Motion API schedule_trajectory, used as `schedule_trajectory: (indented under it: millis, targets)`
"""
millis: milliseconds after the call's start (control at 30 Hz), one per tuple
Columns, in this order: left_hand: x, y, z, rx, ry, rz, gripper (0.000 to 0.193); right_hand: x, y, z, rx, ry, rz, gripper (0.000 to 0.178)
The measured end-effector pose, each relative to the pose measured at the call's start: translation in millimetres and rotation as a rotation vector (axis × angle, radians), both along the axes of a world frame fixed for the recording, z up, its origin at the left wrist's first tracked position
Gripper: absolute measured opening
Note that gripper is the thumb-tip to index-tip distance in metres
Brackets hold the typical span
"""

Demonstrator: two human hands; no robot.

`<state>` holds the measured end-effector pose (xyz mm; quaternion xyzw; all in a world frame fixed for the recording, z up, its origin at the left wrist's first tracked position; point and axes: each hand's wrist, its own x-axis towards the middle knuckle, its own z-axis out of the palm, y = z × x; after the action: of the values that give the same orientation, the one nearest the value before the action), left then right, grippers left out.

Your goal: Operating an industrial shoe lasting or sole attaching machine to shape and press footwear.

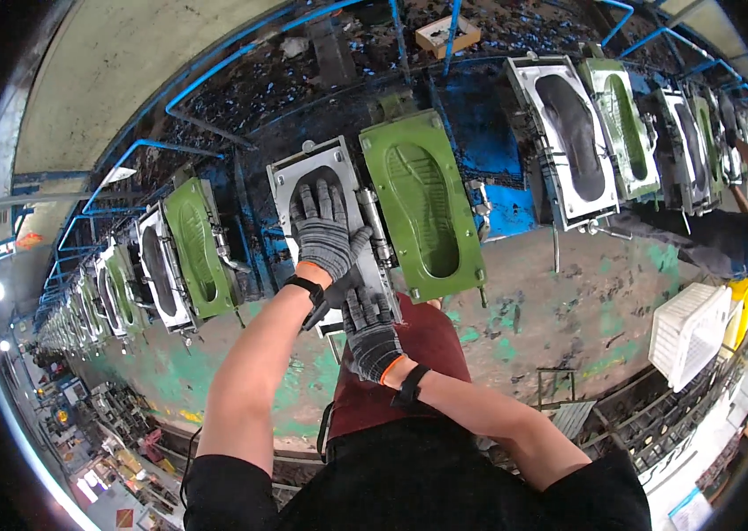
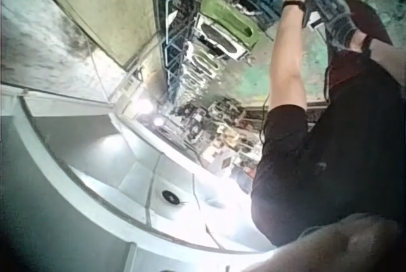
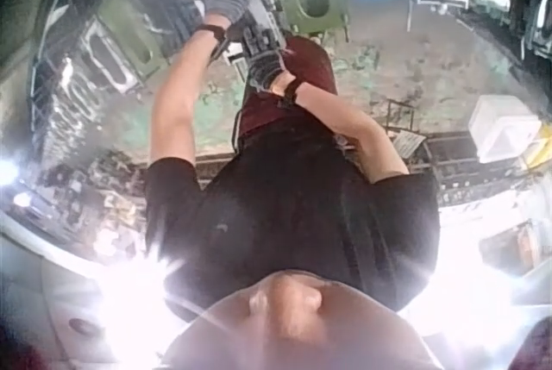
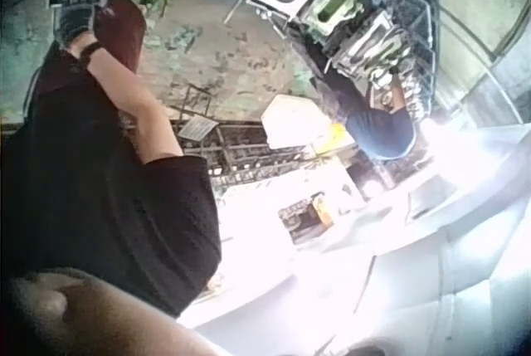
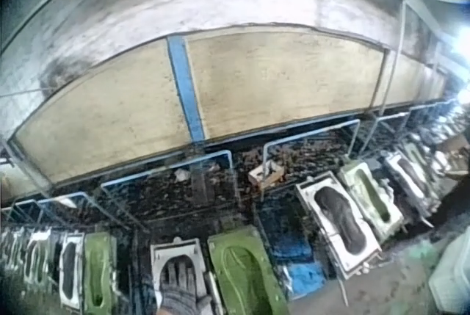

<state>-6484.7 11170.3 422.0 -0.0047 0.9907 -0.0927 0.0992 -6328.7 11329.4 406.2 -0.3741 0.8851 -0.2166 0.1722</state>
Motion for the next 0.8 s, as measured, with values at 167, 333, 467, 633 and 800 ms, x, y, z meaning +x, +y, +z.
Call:
schedule_trajectory:
  millis: [167,333,467,633,800]
  targets:
    - [3.5,-15.7,-6.3,0.167,0.164,-0.043,0.110,2.6,0.9,1.3,0.044,-0.152,0.030,0.099]
    - [4.8,-27.5,-0.5,0.243,0.173,-0.017,0.108,25.6,-9.3,-27.8,0.234,-0.647,0.045,0.074]
    - [3.5,-48.6,-15.3,0.407,0.260,-0.038,0.089,17.0,-12.8,-55.9,0.391,-0.434,0.285,0.062]
    - [2.5,-142.0,-79.6,0.818,0.468,0.472,0.069,43.9,1.1,-50.9,0.252,-0.096,0.018,0.057]
    - [58.4,-191.1,-159.5,2.368,-0.140,1.192,0.089,67.3,3.3,-31.0,0.477,-0.120,-0.075,0.057]
